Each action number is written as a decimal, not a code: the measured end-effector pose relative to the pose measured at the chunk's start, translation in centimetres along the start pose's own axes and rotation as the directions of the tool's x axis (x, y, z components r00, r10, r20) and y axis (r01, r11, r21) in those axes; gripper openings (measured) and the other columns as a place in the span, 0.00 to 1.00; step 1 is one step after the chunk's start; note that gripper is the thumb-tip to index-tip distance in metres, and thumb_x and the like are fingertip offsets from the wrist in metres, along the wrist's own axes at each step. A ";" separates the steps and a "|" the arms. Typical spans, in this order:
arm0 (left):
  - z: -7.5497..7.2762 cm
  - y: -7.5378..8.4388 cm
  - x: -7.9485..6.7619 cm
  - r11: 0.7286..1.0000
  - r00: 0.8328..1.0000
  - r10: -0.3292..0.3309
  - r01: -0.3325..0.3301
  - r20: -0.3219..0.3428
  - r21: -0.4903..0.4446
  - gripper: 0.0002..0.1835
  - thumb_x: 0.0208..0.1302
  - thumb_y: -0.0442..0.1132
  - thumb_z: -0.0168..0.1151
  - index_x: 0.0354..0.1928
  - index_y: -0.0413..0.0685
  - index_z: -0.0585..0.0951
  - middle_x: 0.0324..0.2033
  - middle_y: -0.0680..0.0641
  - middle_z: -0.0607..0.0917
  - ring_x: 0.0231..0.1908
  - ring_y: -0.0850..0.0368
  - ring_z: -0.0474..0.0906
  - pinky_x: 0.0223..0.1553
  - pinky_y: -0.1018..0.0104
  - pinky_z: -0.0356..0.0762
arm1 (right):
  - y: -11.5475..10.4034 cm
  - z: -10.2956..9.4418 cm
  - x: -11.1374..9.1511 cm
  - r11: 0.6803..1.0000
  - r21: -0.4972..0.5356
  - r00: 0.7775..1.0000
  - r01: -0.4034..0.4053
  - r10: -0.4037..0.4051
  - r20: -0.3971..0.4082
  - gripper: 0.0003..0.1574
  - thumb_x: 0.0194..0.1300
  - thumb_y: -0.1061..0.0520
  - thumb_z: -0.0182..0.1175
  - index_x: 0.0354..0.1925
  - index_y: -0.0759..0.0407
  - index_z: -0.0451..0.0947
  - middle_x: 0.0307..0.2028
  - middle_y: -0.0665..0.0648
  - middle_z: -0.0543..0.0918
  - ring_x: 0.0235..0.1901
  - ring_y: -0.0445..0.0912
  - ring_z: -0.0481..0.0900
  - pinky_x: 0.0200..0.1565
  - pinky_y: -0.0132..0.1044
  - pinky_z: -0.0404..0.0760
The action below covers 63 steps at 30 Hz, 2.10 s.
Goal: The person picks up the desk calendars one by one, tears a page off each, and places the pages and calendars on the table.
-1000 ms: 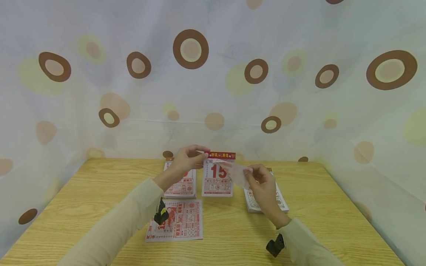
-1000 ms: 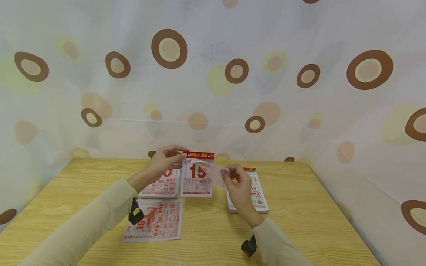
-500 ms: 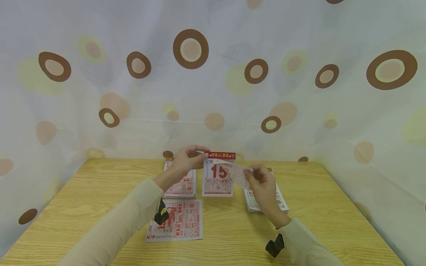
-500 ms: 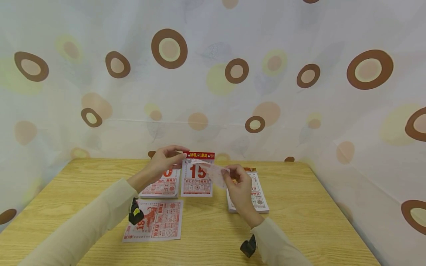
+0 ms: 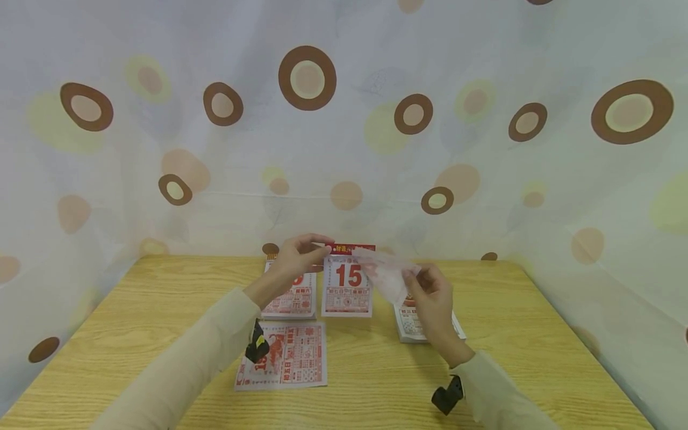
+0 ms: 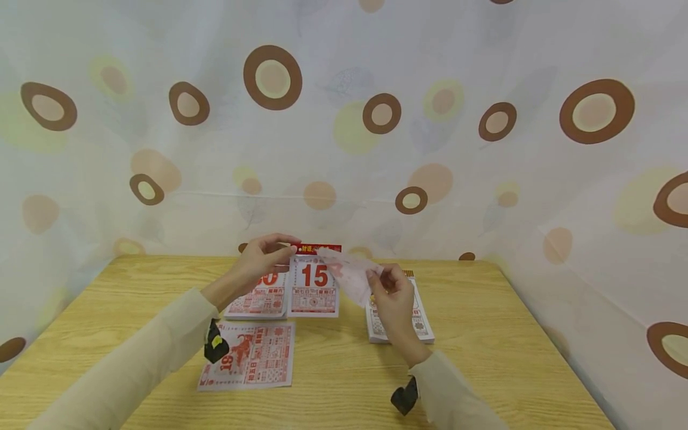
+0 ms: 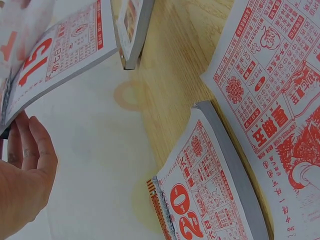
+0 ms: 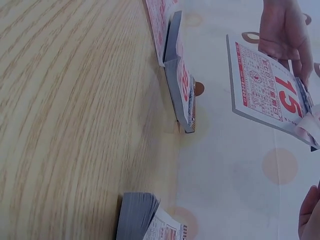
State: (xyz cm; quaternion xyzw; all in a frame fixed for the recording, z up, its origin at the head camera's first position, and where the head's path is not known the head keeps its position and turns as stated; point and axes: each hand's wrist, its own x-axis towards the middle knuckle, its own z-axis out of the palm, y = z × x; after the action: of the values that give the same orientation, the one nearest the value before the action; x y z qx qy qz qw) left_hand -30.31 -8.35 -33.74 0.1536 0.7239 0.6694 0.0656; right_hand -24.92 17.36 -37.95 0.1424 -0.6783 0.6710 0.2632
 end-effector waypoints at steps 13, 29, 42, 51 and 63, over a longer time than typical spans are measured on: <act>0.1 -0.1 -0.2 1.000 1.000 -0.013 0.013 -0.007 0.001 0.14 0.62 0.39 0.57 0.50 0.46 0.77 0.42 0.45 0.82 0.38 0.58 0.81 0.48 0.56 0.78 | -0.2 0.0 0.2 0.996 -0.022 0.996 -0.083 0.083 -0.029 0.07 0.60 0.66 0.58 0.35 0.72 0.73 0.28 0.47 0.79 0.24 0.36 0.74 0.24 0.23 0.74; 0.1 0.0 -0.2 1.000 1.000 -0.025 0.025 -0.010 -0.007 0.14 0.62 0.38 0.58 0.50 0.45 0.78 0.43 0.44 0.82 0.37 0.58 0.81 0.50 0.51 0.76 | -0.3 -0.2 0.4 0.991 0.007 0.991 -0.132 0.133 -0.036 0.07 0.60 0.68 0.57 0.35 0.74 0.71 0.26 0.47 0.78 0.24 0.36 0.75 0.25 0.24 0.77; -0.1 -0.3 -0.1 0.999 0.999 -0.042 0.042 -0.012 -0.002 0.16 0.63 0.38 0.57 0.51 0.43 0.76 0.45 0.41 0.81 0.39 0.56 0.80 0.50 0.54 0.77 | -0.2 -0.3 0.5 0.987 0.014 0.985 -0.159 0.160 -0.065 0.02 0.59 0.70 0.56 0.30 0.68 0.73 0.27 0.49 0.79 0.25 0.37 0.76 0.27 0.25 0.78; 0.0 -0.3 -0.3 0.999 0.999 -0.040 0.040 -0.017 -0.004 0.14 0.63 0.39 0.57 0.51 0.46 0.77 0.46 0.42 0.81 0.39 0.56 0.81 0.49 0.54 0.78 | -0.3 -0.3 0.5 0.981 0.053 0.979 -0.185 0.188 -0.075 0.12 0.59 0.70 0.56 0.25 0.55 0.74 0.26 0.48 0.78 0.24 0.37 0.75 0.25 0.25 0.77; 0.1 -0.3 -0.2 0.998 0.998 -0.056 0.056 -0.026 -0.018 0.14 0.62 0.39 0.58 0.49 0.47 0.78 0.44 0.45 0.81 0.38 0.57 0.81 0.50 0.53 0.77 | -0.2 -0.5 0.5 0.978 0.060 0.975 -0.201 0.205 -0.083 0.11 0.59 0.69 0.58 0.25 0.56 0.73 0.27 0.49 0.79 0.25 0.37 0.76 0.25 0.24 0.78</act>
State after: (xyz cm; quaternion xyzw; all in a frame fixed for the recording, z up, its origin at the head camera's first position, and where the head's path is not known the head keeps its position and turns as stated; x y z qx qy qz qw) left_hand -30.17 -8.33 -34.07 0.1241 0.7230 0.6753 0.0761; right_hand -25.17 17.91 -37.49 0.0491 -0.6597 0.7171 0.2196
